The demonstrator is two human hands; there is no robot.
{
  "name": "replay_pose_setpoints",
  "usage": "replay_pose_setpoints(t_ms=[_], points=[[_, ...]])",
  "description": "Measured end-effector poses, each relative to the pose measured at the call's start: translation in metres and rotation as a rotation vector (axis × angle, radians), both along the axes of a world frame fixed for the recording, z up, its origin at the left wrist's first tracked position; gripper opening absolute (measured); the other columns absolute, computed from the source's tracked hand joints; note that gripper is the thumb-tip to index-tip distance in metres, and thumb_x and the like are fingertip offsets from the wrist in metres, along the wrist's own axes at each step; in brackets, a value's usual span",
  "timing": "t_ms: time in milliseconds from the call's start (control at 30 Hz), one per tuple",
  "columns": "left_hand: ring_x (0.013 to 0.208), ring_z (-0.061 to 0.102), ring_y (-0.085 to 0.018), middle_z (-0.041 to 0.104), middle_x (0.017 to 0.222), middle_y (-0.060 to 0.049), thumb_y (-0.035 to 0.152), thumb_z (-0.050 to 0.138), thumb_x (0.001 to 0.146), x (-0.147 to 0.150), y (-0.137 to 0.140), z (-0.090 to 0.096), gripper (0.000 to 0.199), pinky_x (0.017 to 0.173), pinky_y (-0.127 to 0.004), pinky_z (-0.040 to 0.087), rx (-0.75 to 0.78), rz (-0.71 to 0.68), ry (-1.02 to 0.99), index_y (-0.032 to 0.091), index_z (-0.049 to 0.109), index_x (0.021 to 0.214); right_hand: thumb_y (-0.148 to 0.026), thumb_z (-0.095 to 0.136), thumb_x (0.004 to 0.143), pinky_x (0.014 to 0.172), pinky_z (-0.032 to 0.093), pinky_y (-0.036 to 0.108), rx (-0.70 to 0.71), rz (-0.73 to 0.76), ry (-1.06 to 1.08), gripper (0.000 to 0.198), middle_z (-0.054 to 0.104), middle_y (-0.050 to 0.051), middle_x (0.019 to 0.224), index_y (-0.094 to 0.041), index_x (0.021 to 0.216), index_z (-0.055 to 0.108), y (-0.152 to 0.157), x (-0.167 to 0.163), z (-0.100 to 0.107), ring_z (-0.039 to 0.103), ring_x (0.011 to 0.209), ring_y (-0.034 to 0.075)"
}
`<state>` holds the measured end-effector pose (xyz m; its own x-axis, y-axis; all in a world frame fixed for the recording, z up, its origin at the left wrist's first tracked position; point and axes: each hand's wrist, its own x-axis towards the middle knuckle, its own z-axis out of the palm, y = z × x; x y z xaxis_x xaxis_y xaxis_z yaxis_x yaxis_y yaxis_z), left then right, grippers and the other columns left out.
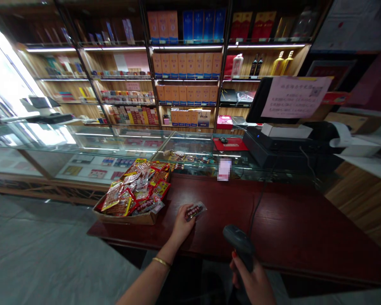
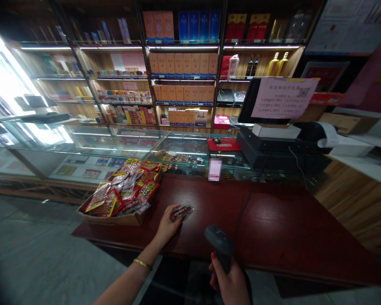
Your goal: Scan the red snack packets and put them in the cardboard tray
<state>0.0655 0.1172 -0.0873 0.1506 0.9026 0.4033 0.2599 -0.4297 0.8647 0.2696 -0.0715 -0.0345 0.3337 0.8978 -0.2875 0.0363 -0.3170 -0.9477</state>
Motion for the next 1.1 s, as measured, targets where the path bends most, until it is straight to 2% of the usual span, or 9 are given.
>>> replay_pose_setpoints(t_ms=[100,233,333,433,567,767,833,900,1100], points=[[0.108,0.066,-0.025,0.066,0.125,-0.008,0.033,0.066,0.095,0.024,0.007,0.001,0.029,0.093,-0.048,0.056,-0.005,-0.056,0.072,0.018,0.064,0.120,-0.082,0.059,0.071,0.049,0.045,0.027,0.027,-0.034,-0.001,0.062,0.062,0.001,0.049,-0.020,0.071,0.063,-0.005,0.001,0.000,0.057,0.045,0.017],[0.109,0.066,-0.025,0.065,0.129,-0.009,0.033,0.064,0.096,0.093,0.012,0.006,0.031,0.093,-0.048,0.056,-0.005,-0.200,0.151,0.019,0.063,0.123,-0.082,0.059,0.070,0.051,0.046,0.028,0.040,-0.012,0.009,0.062,0.061,0.001,0.048,-0.021,0.070,0.062,-0.011,0.002,0.007,0.058,0.045,0.017],[0.104,0.068,-0.024,0.066,0.126,-0.009,0.033,0.064,0.097,0.148,0.011,0.016,0.031,0.088,-0.045,0.059,0.005,-0.353,0.190,0.019,0.062,0.124,-0.083,0.059,0.069,0.053,0.048,0.028,0.042,-0.006,-0.005,0.061,0.062,0.002,0.049,-0.021,0.069,0.063,-0.016,-0.002,0.016,0.059,0.047,0.018],[0.105,0.068,-0.024,0.065,0.128,-0.009,0.033,0.063,0.097,0.170,0.011,0.033,0.032,0.089,-0.045,0.059,0.044,-0.381,0.243,0.020,0.062,0.126,-0.084,0.059,0.067,0.051,0.047,0.029,0.050,-0.083,-0.041,0.062,0.061,0.001,0.048,-0.023,0.067,0.063,-0.019,-0.008,0.020,0.057,0.046,0.018],[0.113,0.064,-0.026,0.063,0.133,-0.010,0.035,0.062,0.097,0.119,0.011,0.070,0.033,0.097,-0.050,0.054,0.129,-0.164,0.342,0.022,0.061,0.127,-0.084,0.059,0.066,0.050,0.047,0.029,0.036,-0.108,-0.057,0.061,0.060,0.001,0.047,-0.024,0.063,0.064,-0.019,-0.012,0.019,0.057,0.046,0.019],[0.139,0.038,-0.037,0.055,0.144,-0.015,0.016,0.056,0.092,-0.042,-0.006,0.118,0.044,0.116,-0.060,0.020,0.206,0.429,0.525,0.021,0.057,0.136,-0.084,0.064,0.063,0.050,0.046,0.029,0.043,-0.099,-0.005,0.063,0.061,0.002,0.048,-0.022,0.063,0.065,-0.013,-0.014,0.012,0.056,0.045,0.017],[0.141,0.032,-0.044,0.051,0.146,-0.021,0.021,0.058,0.091,-0.084,-0.015,0.120,0.047,0.114,-0.066,0.015,0.200,0.587,0.592,0.016,0.056,0.137,-0.086,0.064,0.061,0.049,0.045,0.029,0.048,-0.101,0.015,0.065,0.061,0.002,0.048,-0.021,0.064,0.065,-0.011,-0.016,0.010,0.056,0.046,0.017],[0.137,0.036,-0.045,0.055,0.142,-0.021,0.029,0.065,0.088,-0.110,-0.023,0.115,0.047,0.112,-0.065,0.020,0.203,0.646,0.670,0.017,0.060,0.134,-0.087,0.064,0.060,0.048,0.045,0.029,0.058,-0.099,0.024,0.066,0.061,0.002,0.049,-0.021,0.065,0.065,-0.009,-0.020,0.007,0.056,0.046,0.017],[0.127,0.050,-0.040,0.060,0.140,-0.017,0.030,0.066,0.089,-0.122,-0.031,0.101,0.042,0.107,-0.057,0.032,0.265,0.668,0.811,0.023,0.066,0.131,-0.087,0.064,0.061,0.048,0.044,0.028,0.049,-0.075,0.024,0.066,0.059,0.002,0.046,-0.021,0.065,0.064,-0.005,-0.029,0.002,0.054,0.043,0.016]])
